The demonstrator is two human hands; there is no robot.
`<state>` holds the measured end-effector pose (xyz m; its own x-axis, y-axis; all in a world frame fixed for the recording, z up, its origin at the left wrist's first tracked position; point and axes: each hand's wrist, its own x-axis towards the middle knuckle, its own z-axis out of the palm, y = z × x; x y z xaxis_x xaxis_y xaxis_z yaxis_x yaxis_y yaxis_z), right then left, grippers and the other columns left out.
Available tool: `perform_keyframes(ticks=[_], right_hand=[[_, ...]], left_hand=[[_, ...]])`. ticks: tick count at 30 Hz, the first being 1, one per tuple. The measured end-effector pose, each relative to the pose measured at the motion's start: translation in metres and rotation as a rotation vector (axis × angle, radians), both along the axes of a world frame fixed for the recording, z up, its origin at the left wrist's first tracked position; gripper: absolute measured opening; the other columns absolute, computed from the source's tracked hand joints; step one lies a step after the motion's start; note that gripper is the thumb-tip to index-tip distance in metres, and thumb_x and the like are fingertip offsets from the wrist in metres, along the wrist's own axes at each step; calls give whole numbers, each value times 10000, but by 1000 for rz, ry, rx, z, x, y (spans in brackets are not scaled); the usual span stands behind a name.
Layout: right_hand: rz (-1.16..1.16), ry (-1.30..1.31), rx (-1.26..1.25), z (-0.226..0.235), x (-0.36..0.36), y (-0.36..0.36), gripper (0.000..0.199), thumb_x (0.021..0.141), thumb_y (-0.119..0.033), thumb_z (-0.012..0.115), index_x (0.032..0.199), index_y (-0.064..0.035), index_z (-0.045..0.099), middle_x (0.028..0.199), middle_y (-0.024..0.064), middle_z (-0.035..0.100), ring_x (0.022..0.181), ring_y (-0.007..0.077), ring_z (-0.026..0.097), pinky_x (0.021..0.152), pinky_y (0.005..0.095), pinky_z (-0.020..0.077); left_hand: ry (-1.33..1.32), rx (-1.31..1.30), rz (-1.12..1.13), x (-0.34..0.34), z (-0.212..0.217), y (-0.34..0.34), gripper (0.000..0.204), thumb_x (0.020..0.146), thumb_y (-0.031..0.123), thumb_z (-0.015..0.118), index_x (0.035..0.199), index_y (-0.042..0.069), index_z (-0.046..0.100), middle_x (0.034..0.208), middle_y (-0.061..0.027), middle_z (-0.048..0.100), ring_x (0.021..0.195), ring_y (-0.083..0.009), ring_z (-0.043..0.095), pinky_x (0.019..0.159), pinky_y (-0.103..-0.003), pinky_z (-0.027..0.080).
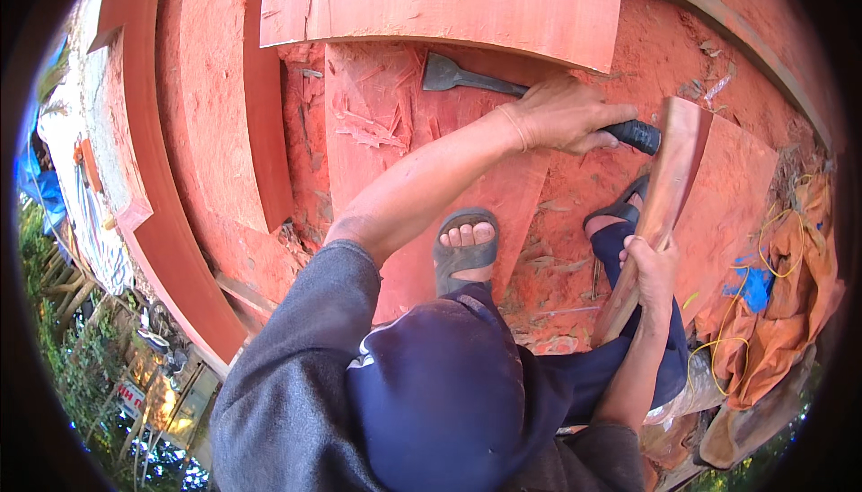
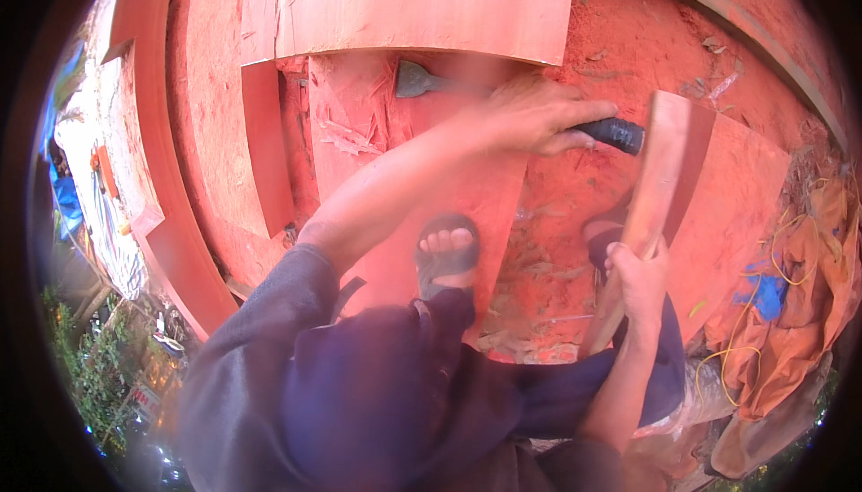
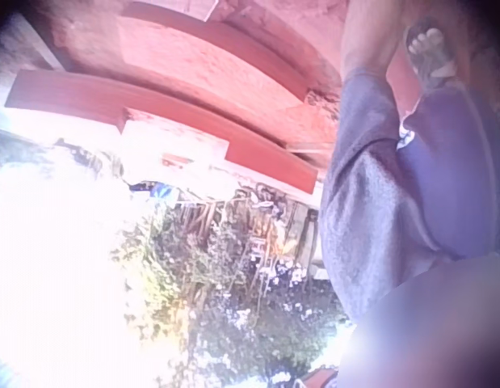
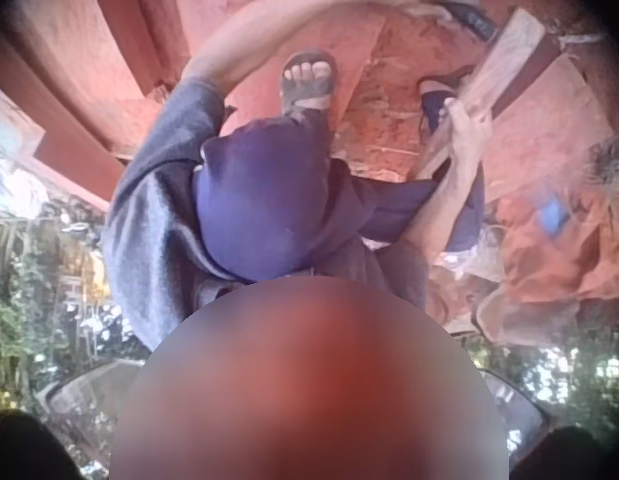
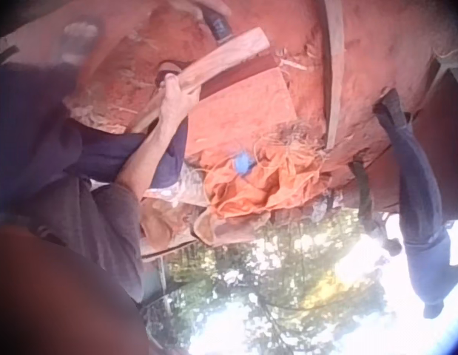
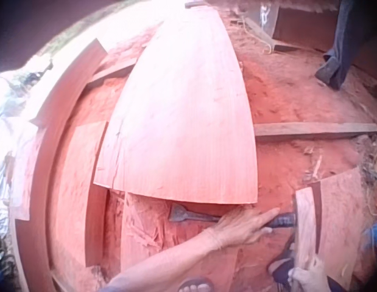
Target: The person uses a chisel and a wooden mallet to carve and shape a large red wooden panel. They repeatedly strike the chisel to remove material and adjust the panel's position as needed.
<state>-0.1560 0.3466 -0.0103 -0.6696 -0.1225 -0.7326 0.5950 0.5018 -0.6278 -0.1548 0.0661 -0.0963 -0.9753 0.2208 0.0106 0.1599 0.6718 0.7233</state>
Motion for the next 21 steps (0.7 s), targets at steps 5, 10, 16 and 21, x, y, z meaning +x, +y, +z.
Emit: perform_keyframes(ticks=[5,10,16,21], right_hand=[[86,35,13,-2,2,1,259,805,-85,677,1030,-9,573,732,59,623,573,131,615,527,282,522],[-119,-38,-78,-6,9,6,271,849,-174,679,1031,10,597,791,86,634,640,173,628,586,301,540],[-271,-5,-81,5,4,20,297,891,-249,675,1010,8,587,862,104,630,677,194,639,608,322,568],[-353,27,-89,8,-6,30,292,868,-233,671,1010,8,588,846,101,621,705,194,628,614,326,542]], left_hand=[[164,191,17,3,-14,-8,519,918,362,685,1387,179,558,904,-127,678,778,-367,675,658,-486,541],[192,97,57,27,4,-28,508,880,400,697,1345,240,567,753,-114,667,663,-359,682,539,-486,533],[168,96,-43,45,48,6,567,832,373,730,1355,213,579,755,-109,646,597,-325,665,481,-446,522],[174,104,14,28,35,17,534,852,391,718,1336,213,580,751,-113,646,620,-352,668,506,-475,520]])
